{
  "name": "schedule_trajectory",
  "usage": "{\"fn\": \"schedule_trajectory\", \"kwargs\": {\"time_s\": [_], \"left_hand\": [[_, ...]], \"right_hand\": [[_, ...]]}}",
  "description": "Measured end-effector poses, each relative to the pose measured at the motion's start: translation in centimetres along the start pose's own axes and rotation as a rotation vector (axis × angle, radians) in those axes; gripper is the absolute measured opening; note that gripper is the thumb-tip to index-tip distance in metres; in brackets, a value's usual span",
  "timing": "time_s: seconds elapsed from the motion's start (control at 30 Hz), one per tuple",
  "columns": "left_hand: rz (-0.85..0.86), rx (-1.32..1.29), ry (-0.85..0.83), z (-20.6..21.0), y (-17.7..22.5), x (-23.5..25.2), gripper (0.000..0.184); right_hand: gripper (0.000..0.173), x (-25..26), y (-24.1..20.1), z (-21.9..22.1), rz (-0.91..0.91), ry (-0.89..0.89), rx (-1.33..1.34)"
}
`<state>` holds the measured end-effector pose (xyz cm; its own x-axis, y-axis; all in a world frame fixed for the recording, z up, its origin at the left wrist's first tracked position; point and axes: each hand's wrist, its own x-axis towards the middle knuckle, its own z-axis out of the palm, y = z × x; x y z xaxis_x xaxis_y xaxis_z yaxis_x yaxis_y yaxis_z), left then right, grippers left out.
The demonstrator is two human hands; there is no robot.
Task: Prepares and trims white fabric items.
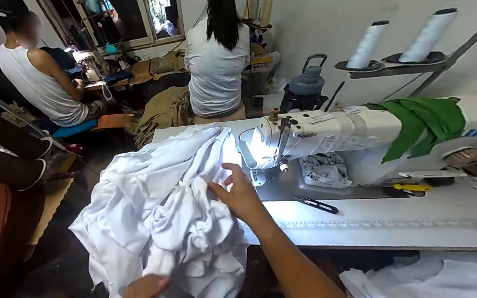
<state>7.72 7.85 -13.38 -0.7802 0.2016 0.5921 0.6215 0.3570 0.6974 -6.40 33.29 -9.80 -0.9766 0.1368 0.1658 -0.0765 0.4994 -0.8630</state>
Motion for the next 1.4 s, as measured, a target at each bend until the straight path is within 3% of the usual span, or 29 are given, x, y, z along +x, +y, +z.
{"fn": "schedule_trajectory", "kwargs": {"time_s": [0.1, 0.17, 0.27, 0.37, 0.43, 0.53, 0.63, 0.73, 0.83, 0.93, 1.0, 1.03, 1.1, 1.17, 1.27, 1.33, 1.4], "left_hand": [[0.123, 0.497, -0.054, 2.9, -0.2, 2.4, 0.059], [0.135, 0.72, 0.093, 4.4, -1.8, 3.6, 0.069], [0.095, 0.783, 0.26, 4.2, -3.2, 6.8, 0.09], [0.008, 0.791, 0.207, 2.4, -2.8, 10.1, 0.1], [-0.016, 0.826, 0.139, 0.9, -2.9, 11.7, 0.081], [-0.163, 0.755, 0.11, -2.0, -3.9, 13.8, 0.036], [-0.481, 0.479, 0.211, -4.8, -6.2, 14.5, 0.027], [-0.632, 0.214, 0.32, -6.1, -8.1, 13.6, 0.017], [-0.479, 0.346, 0.349, -5.9, -8.6, 12.4, 0.019], [-0.069, 0.647, 0.382, -5.2, -6.0, 11.0, 0.031], [0.206, 0.635, 0.381, -3.7, -3.2, 10.0, 0.031], [0.262, 0.565, 0.325, -2.5, -2.0, 9.4, 0.038], [0.3, 0.41, 0.175, 0.4, -0.1, 8.0, 0.054], [0.359, 0.364, 0.015, 3.5, 1.0, 6.4, 0.048], [0.426, 0.53, -0.319, 7.0, 1.0, 3.8, 0.049], [0.335, 0.685, -0.363, 7.9, 0.0, 2.9, 0.059], [0.198, 0.817, -0.261, 7.4, -0.9, 3.4, 0.064]], "right_hand": [[0.056, 0.2, 0.9, 1.1, 0.06, -0.052, 0.019], [0.056, 0.0, 0.5, 1.2, 0.016, -0.062, -0.037], [0.063, -0.1, -0.5, 1.0, -0.023, -0.089, -0.153], [0.065, -0.1, -0.6, 0.8, -0.1, -0.088, -0.145], [0.061, -0.1, -0.5, 0.6, -0.104, -0.084, -0.074], [0.065, -0.3, 0.1, 0.3, 0.006, -0.006, 0.02], [0.072, -0.9, 1.0, -0.4, 0.187, -0.005, 0.048], [0.059, -1.4, 1.8, -0.5, 0.296, -0.109, 0.127], [0.038, -0.6, 2.0, -0.6, 0.308, -0.158, 0.153], [0.026, 0.3, 1.2, -0.5, 0.245, -0.175, 0.148], [0.022, 0.9, -0.5, -0.4, 0.225, -0.215, 0.209], [0.021, 1.2, -1.5, -0.2, 0.209, -0.245, 0.263], [0.017, 2.2, -3.1, 0.7, 0.162, -0.286, 0.383], [0.018, 3.7, -4.4, 1.7, 0.14, -0.314, 0.42], [0.023, 6.2, -5.8, 2.8, 0.217, -0.352, 0.53], [0.029, 7.7, -6.6, 3.2, 0.288, -0.376, 0.65], [0.035, 8.7, -7.2, 3.2, 0.244, -0.501, 0.622]]}}
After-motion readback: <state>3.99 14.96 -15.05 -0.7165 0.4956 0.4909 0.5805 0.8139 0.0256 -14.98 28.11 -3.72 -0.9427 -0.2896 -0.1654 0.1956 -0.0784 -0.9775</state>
